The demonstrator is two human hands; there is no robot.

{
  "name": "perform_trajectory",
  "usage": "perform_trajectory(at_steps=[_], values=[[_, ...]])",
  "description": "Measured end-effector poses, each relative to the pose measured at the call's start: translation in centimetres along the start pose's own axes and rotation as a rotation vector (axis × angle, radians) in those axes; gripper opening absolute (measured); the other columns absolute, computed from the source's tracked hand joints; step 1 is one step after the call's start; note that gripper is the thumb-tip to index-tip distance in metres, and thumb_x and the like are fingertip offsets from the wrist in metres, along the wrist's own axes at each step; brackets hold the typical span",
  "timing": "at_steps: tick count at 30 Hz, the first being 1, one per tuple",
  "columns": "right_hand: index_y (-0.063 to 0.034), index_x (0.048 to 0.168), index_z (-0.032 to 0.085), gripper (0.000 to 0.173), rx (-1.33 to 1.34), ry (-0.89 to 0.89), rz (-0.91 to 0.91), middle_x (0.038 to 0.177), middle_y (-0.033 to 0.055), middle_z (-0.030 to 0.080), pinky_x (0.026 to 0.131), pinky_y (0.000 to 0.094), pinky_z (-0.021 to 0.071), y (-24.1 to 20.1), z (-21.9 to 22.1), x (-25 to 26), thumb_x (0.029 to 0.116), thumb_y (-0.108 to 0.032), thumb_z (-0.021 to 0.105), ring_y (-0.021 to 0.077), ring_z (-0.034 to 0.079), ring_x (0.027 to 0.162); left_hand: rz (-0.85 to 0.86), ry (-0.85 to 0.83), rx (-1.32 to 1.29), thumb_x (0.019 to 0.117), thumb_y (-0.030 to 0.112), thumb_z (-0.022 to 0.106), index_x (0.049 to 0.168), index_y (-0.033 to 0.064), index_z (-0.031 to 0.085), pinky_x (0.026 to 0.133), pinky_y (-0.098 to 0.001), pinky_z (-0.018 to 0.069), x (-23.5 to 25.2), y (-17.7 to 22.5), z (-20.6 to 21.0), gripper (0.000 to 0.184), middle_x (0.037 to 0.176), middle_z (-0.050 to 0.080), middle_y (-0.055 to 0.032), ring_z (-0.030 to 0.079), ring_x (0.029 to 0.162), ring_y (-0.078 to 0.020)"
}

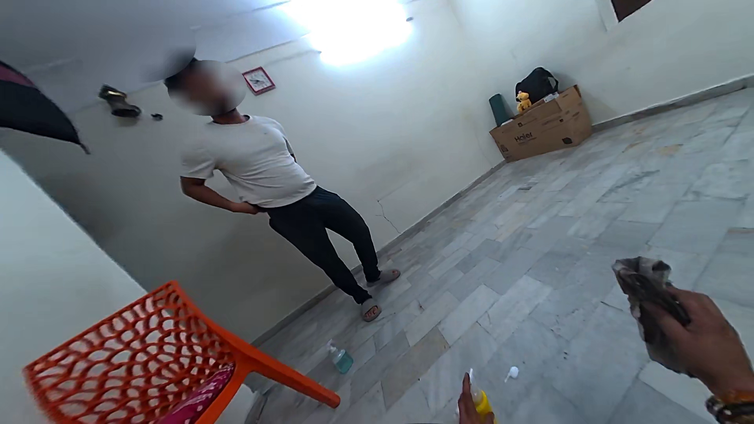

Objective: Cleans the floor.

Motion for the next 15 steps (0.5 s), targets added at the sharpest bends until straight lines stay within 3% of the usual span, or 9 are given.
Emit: perform_trajectory(at_steps=[3,6,11,15], values=[[0.0136,0.125,0.062,0.035,-0.037,-0.044,0.050,0.121,0.0372,0.060,0.097,0.0685,0.0451,-1.7,-0.5,-0.2,0.0948,-0.004,0.068,0.0537,0.059,0.114,0.020,-0.005,0.073,0.0918,0.022,0.075,0.166,0.0193,0.020,0.103,-0.0599,0.0515,0.9,0.2,0.3,0.092,0.160,0.042,-0.0219,0.060,0.129,-0.0422],[0.0119,0.126,0.062,0.035,-0.081,-0.077,0.107,0.124,0.0356,0.060,0.098,0.0654,0.0461,-1.7,-0.6,0.0,0.0970,-0.007,0.068,0.0508,0.060,0.116,0.077,-0.019,0.114,0.0934,0.022,0.073,0.165,0.0160,0.023,0.107,-0.0576,0.0500,1.3,1.7,0.3,0.087,0.161,0.041,-0.0190,0.058,0.133,-0.0388],[0.0083,0.127,0.062,0.037,-0.092,-0.103,0.131,0.122,0.0295,0.062,0.099,0.0536,0.0487,-1.1,-0.1,0.2,0.0982,-0.015,0.066,0.0395,0.062,0.114,0.091,-0.047,0.134,0.0922,0.021,0.075,0.163,0.0100,0.026,0.113,-0.0554,0.0439,2.6,2.2,1.5,0.086,0.154,0.046,-0.0273,0.054,0.136,-0.0428],[0.0045,0.127,0.063,0.037,-0.088,-0.120,0.142,0.120,0.0244,0.063,0.095,0.0489,0.0506,-0.5,0.7,0.4,0.0983,-0.018,0.066,0.0332,0.063,0.110,0.087,0.001,0.079,0.0886,0.017,0.079,0.165,0.0126,0.020,0.102,-0.0585,0.0518,4.0,2.1,2.4,0.096,0.153,0.042,-0.0310,0.061,0.124,-0.0473]])
Point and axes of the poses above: each hand's wrist, its own x-axis towards the middle knuckle, its own z-axis out of the palm, y = z × x, the point moved 10 cm from there along x, towards the middle knuckle
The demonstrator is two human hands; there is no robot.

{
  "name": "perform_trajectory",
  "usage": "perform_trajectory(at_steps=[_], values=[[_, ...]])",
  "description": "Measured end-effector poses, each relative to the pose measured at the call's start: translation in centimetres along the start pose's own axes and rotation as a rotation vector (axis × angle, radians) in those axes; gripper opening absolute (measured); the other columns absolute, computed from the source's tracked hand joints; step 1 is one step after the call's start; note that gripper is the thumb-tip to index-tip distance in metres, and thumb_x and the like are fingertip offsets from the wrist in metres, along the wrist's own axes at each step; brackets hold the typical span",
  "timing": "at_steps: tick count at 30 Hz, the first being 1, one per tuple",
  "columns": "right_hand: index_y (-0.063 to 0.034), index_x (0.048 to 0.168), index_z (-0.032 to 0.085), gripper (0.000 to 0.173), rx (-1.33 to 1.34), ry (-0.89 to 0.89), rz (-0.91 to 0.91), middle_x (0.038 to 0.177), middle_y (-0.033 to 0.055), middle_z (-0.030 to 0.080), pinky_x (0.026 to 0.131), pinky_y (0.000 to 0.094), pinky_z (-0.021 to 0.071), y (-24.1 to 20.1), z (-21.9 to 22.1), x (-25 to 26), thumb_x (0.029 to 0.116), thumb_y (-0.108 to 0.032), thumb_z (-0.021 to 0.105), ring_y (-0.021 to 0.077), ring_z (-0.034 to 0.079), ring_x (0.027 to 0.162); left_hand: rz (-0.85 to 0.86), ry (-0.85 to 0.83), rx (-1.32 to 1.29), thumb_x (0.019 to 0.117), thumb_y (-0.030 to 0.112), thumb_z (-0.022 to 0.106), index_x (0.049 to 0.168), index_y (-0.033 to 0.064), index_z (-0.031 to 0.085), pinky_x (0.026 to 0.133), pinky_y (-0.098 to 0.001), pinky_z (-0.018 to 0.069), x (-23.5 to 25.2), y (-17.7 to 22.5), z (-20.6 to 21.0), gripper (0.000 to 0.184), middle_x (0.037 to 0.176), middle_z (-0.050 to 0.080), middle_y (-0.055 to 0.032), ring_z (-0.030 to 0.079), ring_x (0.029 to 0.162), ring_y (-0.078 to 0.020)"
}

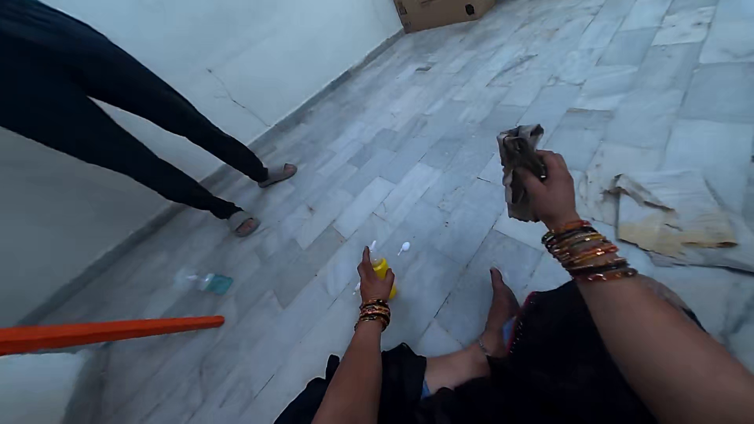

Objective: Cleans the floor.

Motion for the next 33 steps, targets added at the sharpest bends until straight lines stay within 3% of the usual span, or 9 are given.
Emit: perform_trajectory(at_steps=[6,11,17,22,25,28,33], values=[[0.0026,0.127,0.063,0.035,0.008,-0.034,0.017,0.118,0.0219,0.062,0.093,0.0458,0.0520,0.6,1.1,0.2,0.0980,-0.017,0.067,0.0296,0.063,0.107,0.006,-0.089,0.069,0.0891,0.020,0.078,0.164,0.0213,0.023,0.096,-0.0587,0.0545,2.8,1.4,2.5,0.093,0.153,0.043,-0.0279,0.065,0.115,-0.0457],[-0.0009,0.126,0.065,0.034,0.071,-0.035,0.027,0.115,0.0171,0.062,0.090,0.0410,0.0521,1.3,1.7,0.5,0.0966,-0.017,0.068,0.0230,0.062,0.104,0.049,-0.238,0.088,0.0887,0.026,0.079,0.164,0.0231,0.024,0.095,-0.0650,0.0526,5.4,4.3,5.8,0.093,0.148,0.051,-0.0262,0.064,0.116,-0.0472],[-0.0017,0.126,0.065,0.033,0.110,-0.035,0.052,0.115,0.0155,0.063,0.091,0.0376,0.0523,2.0,2.0,0.8,0.0966,-0.016,0.069,0.0202,0.062,0.105,0.137,-0.456,0.136,0.0889,0.028,0.079,0.159,0.0196,0.033,0.096,-0.0650,0.0513,6.2,11.6,9.9,0.085,0.146,0.052,-0.0259,0.063,0.118,-0.0467],[-0.0028,0.124,0.066,0.031,0.132,-0.025,0.085,0.114,0.0141,0.063,0.090,0.0377,0.0528,2.8,1.7,1.0,0.0966,-0.016,0.069,0.0199,0.063,0.104,0.165,-0.477,0.084,0.0878,0.026,0.079,0.156,0.0179,0.037,0.094,-0.0662,0.0519,5.4,14.2,11.6,0.081,0.146,0.052,-0.0261,0.064,0.116,-0.0467],[-0.0030,0.125,0.066,0.031,0.139,-0.030,0.086,0.114,0.0145,0.063,0.091,0.0397,0.0521,2.9,1.7,1.1,0.0967,-0.017,0.069,0.0213,0.062,0.105,0.187,-0.438,-0.024,0.0889,0.022,0.079,0.160,0.0199,0.031,0.096,-0.0667,0.0503,5.7,13.8,10.5,0.086,0.146,0.050,-0.0279,0.062,0.120,-0.0478],[-0.0028,0.126,0.065,0.032,0.112,-0.065,0.117,0.115,0.0163,0.063,0.091,0.0435,0.0516,3.0,1.9,1.1,0.0975,-0.017,0.069,0.0246,0.062,0.105,0.204,-0.359,-0.100,0.0876,0.017,0.082,0.162,0.0195,0.027,0.102,-0.0660,0.0476,5.8,12.1,6.3,0.092,0.148,0.049,-0.0294,0.059,0.124,-0.0478],[-0.0010,0.128,0.063,0.033,0.027,-0.254,0.166,0.122,0.0217,0.062,0.096,0.0532,0.0495,3.2,3.6,0.6,0.0987,-0.016,0.068,0.0327,0.062,0.111,0.033,-0.108,-0.085,0.0831,0.017,0.087,0.160,0.0129,0.028,0.097,-0.0710,0.0476,6.0,2.9,-4.4,0.097,0.136,0.057,-0.0354,0.062,0.115,-0.0544]])
Point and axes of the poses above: each hand's wrist, its own x-axis towards the middle knuckle, its own z-axis out of the palm, y = z × x, the point moved 10 cm from there along x, towards the middle knuckle
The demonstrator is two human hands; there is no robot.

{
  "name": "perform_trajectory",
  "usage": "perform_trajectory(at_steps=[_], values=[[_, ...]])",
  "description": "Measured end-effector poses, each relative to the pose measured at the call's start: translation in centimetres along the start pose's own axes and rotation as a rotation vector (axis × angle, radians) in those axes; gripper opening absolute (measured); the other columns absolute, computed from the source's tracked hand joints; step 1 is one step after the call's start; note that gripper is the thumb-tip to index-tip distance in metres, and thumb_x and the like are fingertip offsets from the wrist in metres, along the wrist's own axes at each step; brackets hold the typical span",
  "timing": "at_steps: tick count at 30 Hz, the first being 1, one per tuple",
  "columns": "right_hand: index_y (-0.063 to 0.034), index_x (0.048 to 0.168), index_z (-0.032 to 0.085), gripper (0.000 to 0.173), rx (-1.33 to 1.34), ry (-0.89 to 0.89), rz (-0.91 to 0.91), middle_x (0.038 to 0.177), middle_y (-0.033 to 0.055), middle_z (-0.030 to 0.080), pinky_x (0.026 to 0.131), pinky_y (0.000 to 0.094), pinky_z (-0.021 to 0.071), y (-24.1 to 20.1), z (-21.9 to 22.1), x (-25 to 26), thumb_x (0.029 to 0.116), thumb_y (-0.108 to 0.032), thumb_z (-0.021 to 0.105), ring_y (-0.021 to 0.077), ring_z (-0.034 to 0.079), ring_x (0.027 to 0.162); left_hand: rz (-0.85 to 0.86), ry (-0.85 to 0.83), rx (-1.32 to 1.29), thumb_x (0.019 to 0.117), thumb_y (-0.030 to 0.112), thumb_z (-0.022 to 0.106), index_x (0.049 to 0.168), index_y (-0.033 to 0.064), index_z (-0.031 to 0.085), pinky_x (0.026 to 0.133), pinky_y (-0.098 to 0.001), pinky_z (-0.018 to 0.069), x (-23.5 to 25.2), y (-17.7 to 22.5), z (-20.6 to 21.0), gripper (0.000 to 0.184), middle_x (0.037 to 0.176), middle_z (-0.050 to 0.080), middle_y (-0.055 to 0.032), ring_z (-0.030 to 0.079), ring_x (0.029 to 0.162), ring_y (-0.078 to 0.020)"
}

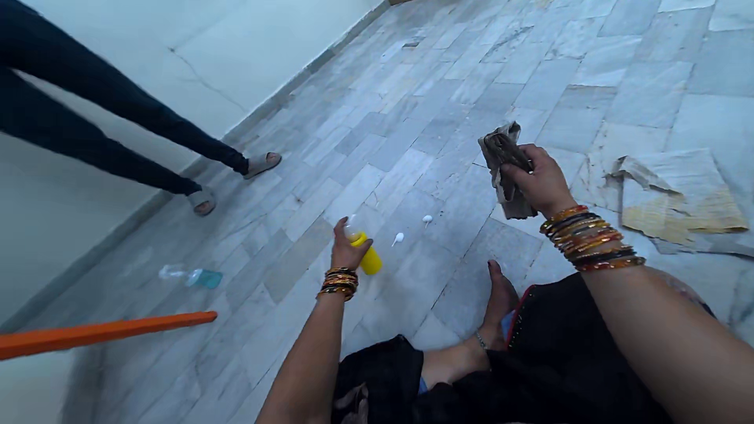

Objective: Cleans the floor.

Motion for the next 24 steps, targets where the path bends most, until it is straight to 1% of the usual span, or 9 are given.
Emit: perform_trajectory(at_steps=[3,7,12,15,17,18,20,22,24], values=[[-0.0015,0.127,0.064,0.032,-0.095,-0.158,0.008,0.123,0.0223,0.063,0.094,0.0586,0.0492,0.5,2.3,-0.3,0.0985,-0.016,0.069,0.0360,0.063,0.111,-0.185,0.145,0.033,0.0822,0.017,0.089,0.157,0.0119,0.032,0.095,-0.0717,0.0475,-1.8,-7.3,-6.7,0.094,0.127,0.061,-0.0376,0.063,0.112,-0.0569],[-0.0008,0.124,0.065,0.028,-0.191,-0.333,0.023,0.122,0.0226,0.064,0.095,0.0598,0.0480,0.7,5.0,-1.2,0.1000,-0.015,0.068,0.0368,0.063,0.111,-0.358,0.311,0.046,0.0845,0.014,0.086,0.155,0.0049,0.033,0.098,-0.0697,0.0469,-5.7,-15.2,-13.5,0.088,0.132,0.058,-0.0392,0.060,0.117,-0.0571],[-0.0017,0.124,0.065,0.026,-0.255,-0.455,0.058,0.121,0.0229,0.064,0.095,0.0590,0.0484,1.5,7.2,-2.3,0.1004,-0.013,0.067,0.0371,0.063,0.110,-0.609,0.387,0.000,0.0826,0.007,0.084,0.151,0.0014,0.040,0.106,-0.0598,0.0472,-9.5,-23.9,-15.4,0.081,0.139,0.055,-0.0342,0.057,0.128,-0.0474],[-0.0018,0.124,0.066,0.026,-0.316,-0.499,0.037,0.119,0.0225,0.064,0.095,0.0569,0.0492,1.4,8.0,-3.0,0.0998,-0.013,0.068,0.0366,0.063,0.110,-0.808,0.369,0.079,0.0811,0.013,0.085,0.150,-0.0012,0.040,0.109,-0.0527,0.0471,-10.8,-27.3,-15.7,0.084,0.144,0.053,-0.0306,0.055,0.134,-0.0404],[-0.0015,0.124,0.066,0.028,-0.346,-0.540,0.002,0.120,0.0222,0.064,0.095,0.0570,0.0494,1.4,8.6,-3.3,0.0989,-0.012,0.069,0.0367,0.063,0.111,-0.869,0.318,0.222,0.0824,0.021,0.083,0.153,-0.0007,0.036,0.111,-0.0559,0.0442,-11.0,-26.1,-16.2,0.088,0.152,0.043,-0.0317,0.047,0.141,-0.0427],[-0.0016,0.125,0.066,0.029,-0.362,-0.573,-0.023,0.122,0.0219,0.063,0.096,0.0575,0.0502,1.3,9.1,-3.5,0.0980,-0.011,0.070,0.0367,0.063,0.112,-0.817,0.318,0.273,0.0843,0.023,0.082,0.154,0.0004,0.038,0.113,-0.0634,0.0387,-10.8,-23.9,-16.6,0.086,0.155,0.037,-0.0345,0.040,0.144,-0.0480],[-0.0018,0.122,0.068,0.029,-0.394,-0.653,-0.117,0.124,0.0209,0.063,0.096,0.0576,0.0511,0.7,10.5,-4.4,0.0948,-0.009,0.072,0.0366,0.063,0.112,-0.553,0.358,0.291,0.0908,0.024,0.077,0.152,-0.0010,0.043,0.113,-0.0723,0.0312,-9.1,-17.3,-16.9,0.075,0.155,0.034,-0.0400,0.035,0.144,-0.0571],[-0.0017,0.114,0.072,0.024,-0.405,-0.729,-0.273,0.127,0.0199,0.064,0.097,0.0599,0.0506,-0.3,12.3,-5.8,0.0905,-0.007,0.075,0.0378,0.063,0.115,-0.218,0.315,0.168,0.0978,0.018,0.070,0.149,-0.0040,0.045,0.113,-0.0674,0.0355,-6.4,-9.4,-14.9,0.061,0.152,0.040,-0.0386,0.040,0.141,-0.0558],[-0.0029,0.109,0.075,0.021,-0.399,-0.801,-0.430,0.130,0.0185,0.065,0.099,0.0645,0.0466,-1.5,14.0,-7.7,0.0878,-0.002,0.075,0.0396,0.062,0.120,0.117,0.136,-0.033,0.1020,0.015,0.064,0.146,-0.0041,0.048,0.110,-0.0622,0.0435,-5.3,-0.6,-10.1,0.050,0.149,0.048,-0.0312,0.050,0.136,-0.0480]])
Point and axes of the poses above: each hand's wrist, its own x-axis towards the middle knuckle, its own z-axis out of the palm, y = z × x, the point moved 10 cm from there along x, towards the middle knuckle
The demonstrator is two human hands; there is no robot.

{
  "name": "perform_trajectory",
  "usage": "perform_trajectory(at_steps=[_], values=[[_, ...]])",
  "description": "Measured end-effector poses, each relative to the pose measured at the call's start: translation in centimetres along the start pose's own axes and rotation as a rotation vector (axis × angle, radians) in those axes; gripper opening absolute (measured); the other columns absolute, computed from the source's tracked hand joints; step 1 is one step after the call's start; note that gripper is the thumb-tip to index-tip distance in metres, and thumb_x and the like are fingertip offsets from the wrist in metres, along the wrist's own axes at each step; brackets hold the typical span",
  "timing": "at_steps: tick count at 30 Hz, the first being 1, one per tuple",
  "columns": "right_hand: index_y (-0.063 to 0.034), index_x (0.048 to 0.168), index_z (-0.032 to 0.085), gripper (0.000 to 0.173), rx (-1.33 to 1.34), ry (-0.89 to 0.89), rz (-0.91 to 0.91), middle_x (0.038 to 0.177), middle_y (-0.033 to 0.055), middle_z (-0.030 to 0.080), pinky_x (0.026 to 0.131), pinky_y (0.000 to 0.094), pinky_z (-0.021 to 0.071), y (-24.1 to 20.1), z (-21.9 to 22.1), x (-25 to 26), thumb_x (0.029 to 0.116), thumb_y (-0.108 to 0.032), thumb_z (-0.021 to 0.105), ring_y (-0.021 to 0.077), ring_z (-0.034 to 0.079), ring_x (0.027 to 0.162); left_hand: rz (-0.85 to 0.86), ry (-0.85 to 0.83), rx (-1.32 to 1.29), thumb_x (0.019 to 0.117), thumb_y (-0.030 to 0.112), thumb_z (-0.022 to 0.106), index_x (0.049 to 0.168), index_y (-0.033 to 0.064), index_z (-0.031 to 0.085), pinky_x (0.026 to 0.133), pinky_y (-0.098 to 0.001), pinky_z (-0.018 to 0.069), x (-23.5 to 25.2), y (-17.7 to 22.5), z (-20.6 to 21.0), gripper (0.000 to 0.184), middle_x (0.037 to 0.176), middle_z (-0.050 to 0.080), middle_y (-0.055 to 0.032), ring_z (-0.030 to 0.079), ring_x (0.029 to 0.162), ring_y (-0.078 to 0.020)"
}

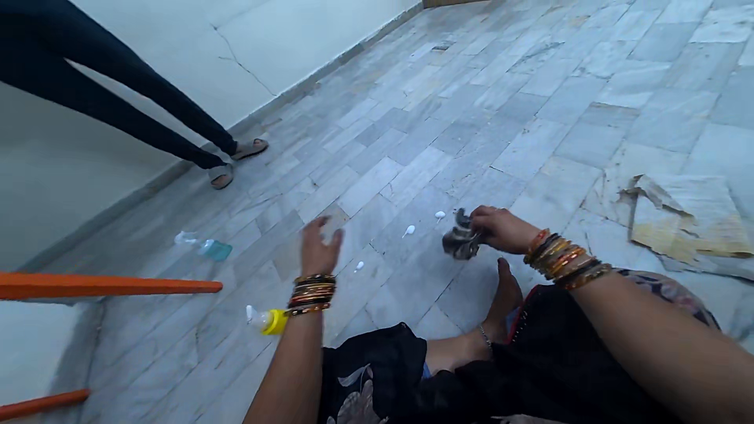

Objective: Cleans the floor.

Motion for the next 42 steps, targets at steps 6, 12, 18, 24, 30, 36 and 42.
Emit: perform_trajectory(at_steps=[6,12,18,24,30,36,42], values=[[-0.0041,0.104,0.077,0.019,-0.110,0.003,-0.231,0.122,0.0119,0.070,0.104,0.0603,0.0455,-4.1,2.6,-0.2,0.0858,0.002,0.073,0.0334,0.064,0.118,0.442,-0.914,-0.171,0.0978,0.015,0.069,0.146,0.0021,0.053,0.115,-0.0504,0.0427,-5.1,17.5,17.1,0.052,0.146,0.057,-0.0188,0.056,0.135,-0.0305],[-0.0070,0.104,0.077,0.021,-0.110,-0.054,0.044,0.150,0.0138,0.053,0.112,0.0653,0.0351,-0.4,0.9,0.2,0.0865,0.004,0.071,0.0388,0.044,0.143,0.236,-1.018,-0.245,0.1008,0.002,0.060,0.130,-0.0058,0.061,0.091,-0.0408,0.0549,-3.7,14.4,22.6,0.030,0.108,0.070,-0.0203,0.068,0.094,-0.0225],[-0.0067,0.113,0.073,0.024,-0.182,-0.350,0.169,0.139,0.0115,0.060,0.106,0.0585,0.0426,0.0,0.9,-0.8,0.0910,-0.001,0.067,0.0345,0.054,0.131,0.225,-0.539,0.000,0.1036,0.009,0.058,0.132,-0.0021,0.064,0.102,-0.0550,0.0501,3.1,10.6,21.1,0.031,0.118,0.069,-0.0245,0.067,0.110,-0.0386],[-0.0037,0.118,0.069,0.025,-0.155,-0.556,0.160,0.133,0.0158,0.061,0.103,0.0576,0.0430,-1.2,3.1,-1.5,0.0948,0.000,0.061,0.0367,0.056,0.125,0.270,-0.638,0.205,0.1018,0.010,0.059,0.131,0.0016,0.066,0.111,-0.0552,0.0450,4.9,7.6,27.7,0.032,0.131,0.064,-0.0237,0.061,0.126,-0.0385],[-0.0020,0.121,0.067,0.026,-0.126,-0.627,0.170,0.134,0.0174,0.060,0.104,0.0576,0.0420,-0.6,3.8,-1.7,0.0968,-0.001,0.058,0.0379,0.055,0.127,0.466,-0.528,0.299,0.1082,0.038,0.048,0.157,0.0107,0.044,0.127,-0.0574,0.0141,4.1,8.8,33.2,0.056,0.166,0.035,-0.0125,0.024,0.158,-0.0320],[-0.0031,0.121,0.069,0.027,-0.122,-0.616,0.164,0.136,0.0166,0.061,0.104,0.0578,0.0437,-0.2,4.3,-2.0,0.0947,-0.002,0.061,0.0375,0.056,0.128,0.230,-0.548,0.477,0.1039,0.067,0.034,0.167,0.0131,0.012,0.127,-0.0590,-0.0008,4.5,3.9,34.1,0.086,0.175,0.003,-0.0075,0.000,0.162,-0.0275],[-0.0041,0.120,0.069,0.025,-0.138,-0.634,0.180,0.134,0.0150,0.062,0.103,0.0575,0.0456,0.8,4.9,-2.0,0.0956,-0.006,0.063,0.0368,0.058,0.125,-0.176,-0.430,0.597,0.0989,0.075,0.035,0.162,-0.0038,0.022,0.125,-0.0663,-0.0041,8.0,-9.4,23.4,0.102,0.171,0.014,-0.0219,0.005,0.161,-0.0363]])
Point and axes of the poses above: each hand's wrist, its own x-axis towards the middle knuckle, its own z-axis out of the palm, y = z × x, the point moved 10 cm from there along x, towards the middle knuckle
